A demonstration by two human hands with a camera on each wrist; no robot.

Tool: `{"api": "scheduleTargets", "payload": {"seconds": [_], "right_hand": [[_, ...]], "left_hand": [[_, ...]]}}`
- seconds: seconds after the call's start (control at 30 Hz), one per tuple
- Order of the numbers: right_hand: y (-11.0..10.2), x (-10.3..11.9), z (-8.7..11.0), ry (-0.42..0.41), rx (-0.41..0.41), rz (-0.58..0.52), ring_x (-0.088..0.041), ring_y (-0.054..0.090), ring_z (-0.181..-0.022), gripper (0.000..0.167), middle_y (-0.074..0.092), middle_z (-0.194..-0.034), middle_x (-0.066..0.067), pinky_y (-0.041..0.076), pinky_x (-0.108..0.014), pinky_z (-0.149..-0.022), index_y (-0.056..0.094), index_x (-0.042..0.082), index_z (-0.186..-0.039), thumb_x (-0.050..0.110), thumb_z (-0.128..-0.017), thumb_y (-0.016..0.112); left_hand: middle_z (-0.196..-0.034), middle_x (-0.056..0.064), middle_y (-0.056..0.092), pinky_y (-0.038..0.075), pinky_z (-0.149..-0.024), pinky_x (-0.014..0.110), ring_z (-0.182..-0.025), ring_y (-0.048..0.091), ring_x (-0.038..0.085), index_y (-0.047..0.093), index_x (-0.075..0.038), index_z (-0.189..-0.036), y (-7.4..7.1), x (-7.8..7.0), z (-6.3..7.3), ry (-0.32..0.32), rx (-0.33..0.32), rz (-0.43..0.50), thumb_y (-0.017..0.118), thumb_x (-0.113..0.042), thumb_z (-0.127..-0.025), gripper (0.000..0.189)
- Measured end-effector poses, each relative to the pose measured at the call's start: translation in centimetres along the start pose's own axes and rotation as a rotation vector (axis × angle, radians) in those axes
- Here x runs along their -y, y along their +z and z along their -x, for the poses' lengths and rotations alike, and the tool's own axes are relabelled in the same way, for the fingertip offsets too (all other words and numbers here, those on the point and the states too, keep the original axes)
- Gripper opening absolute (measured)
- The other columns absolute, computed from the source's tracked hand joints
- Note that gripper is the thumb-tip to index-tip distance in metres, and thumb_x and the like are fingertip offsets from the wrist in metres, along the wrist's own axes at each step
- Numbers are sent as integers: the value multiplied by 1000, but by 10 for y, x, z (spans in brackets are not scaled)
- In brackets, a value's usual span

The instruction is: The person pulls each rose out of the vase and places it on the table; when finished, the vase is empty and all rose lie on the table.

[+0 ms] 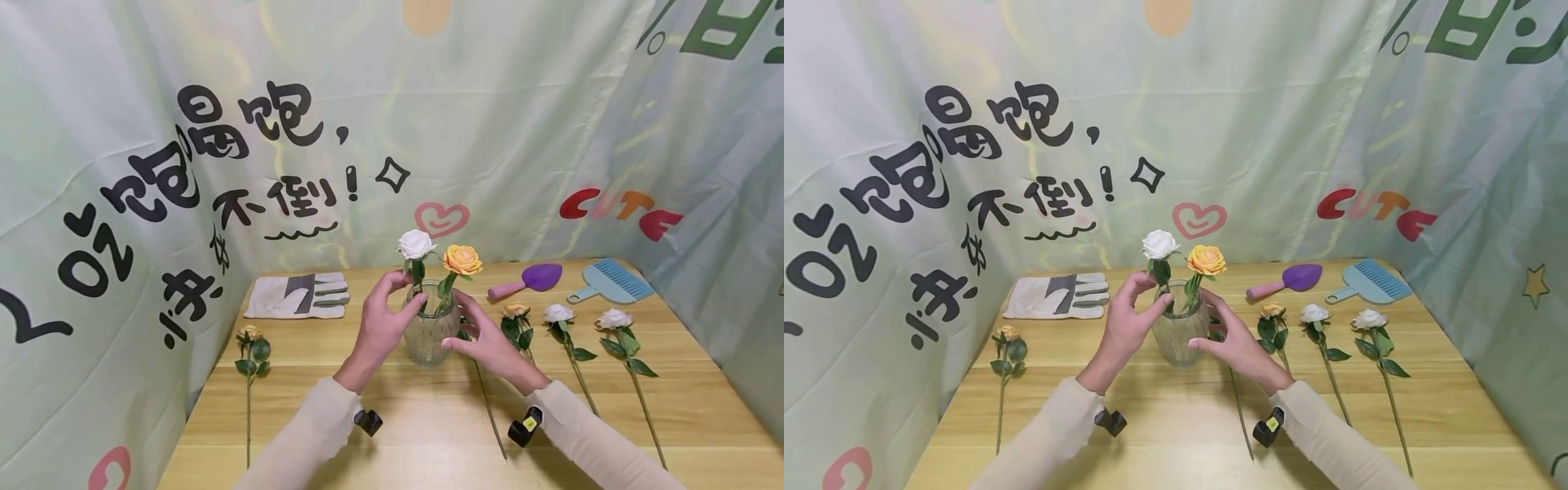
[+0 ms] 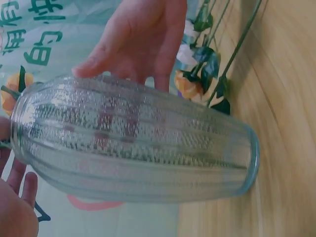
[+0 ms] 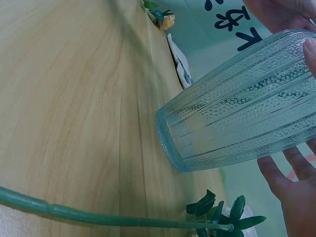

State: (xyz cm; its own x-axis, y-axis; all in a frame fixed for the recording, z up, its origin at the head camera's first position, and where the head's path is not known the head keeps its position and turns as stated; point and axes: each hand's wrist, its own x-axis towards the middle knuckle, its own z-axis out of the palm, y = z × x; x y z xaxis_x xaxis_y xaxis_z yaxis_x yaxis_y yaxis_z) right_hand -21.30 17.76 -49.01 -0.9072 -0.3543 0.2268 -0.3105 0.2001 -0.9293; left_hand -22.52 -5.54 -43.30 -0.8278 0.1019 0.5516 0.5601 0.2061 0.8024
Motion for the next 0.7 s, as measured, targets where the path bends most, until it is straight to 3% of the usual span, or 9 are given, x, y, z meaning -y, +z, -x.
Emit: {"api": "scheduleTargets", "payload": {"seconds": [0.2,0.4,0.5,0.6,0.7], "right_hand": [[-1,2,0,4,6,-15,-44,44,-154,91,36,-175,-14,49,-42,-123,26,23,-174,13,-101,80],[1,1,1,-3,5,-29,-45,43,-154,91,36,-174,-14,43,-62,-125,26,23,-174,13,-101,80],[1,2,1,-5,-2,-25,-46,43,-154,91,36,-174,-15,42,-65,-124,26,22,-174,13,-101,80],[1,2,1,-1,-6,-19,-45,44,-153,91,36,-174,-14,45,-55,-124,26,23,-174,14,-101,80],[0,2,1,3,-4,-17,-43,44,-153,91,37,-174,-13,49,-36,-121,27,24,-174,14,-101,80]], "left_hand": [[-123,14,75,61,-108,50,-119,73,33,68,-3,-111,7,-2,-2,-10,-32,72,79,-5,-99,17],[-123,14,78,62,-103,56,-115,74,34,64,-4,-100,9,-4,-4,-3,-69,57,76,-7,-101,12],[-121,16,78,63,-101,52,-114,75,34,59,-5,-91,9,-4,-4,29,-64,61,73,-4,-103,18],[-121,17,78,64,-102,48,-115,74,33,60,-5,-88,9,-4,-5,54,-54,63,71,-2,-103,19],[-125,15,77,63,-105,47,-121,73,32,71,-5,-91,8,-4,-5,63,-47,48,71,-2,-103,12]]}}
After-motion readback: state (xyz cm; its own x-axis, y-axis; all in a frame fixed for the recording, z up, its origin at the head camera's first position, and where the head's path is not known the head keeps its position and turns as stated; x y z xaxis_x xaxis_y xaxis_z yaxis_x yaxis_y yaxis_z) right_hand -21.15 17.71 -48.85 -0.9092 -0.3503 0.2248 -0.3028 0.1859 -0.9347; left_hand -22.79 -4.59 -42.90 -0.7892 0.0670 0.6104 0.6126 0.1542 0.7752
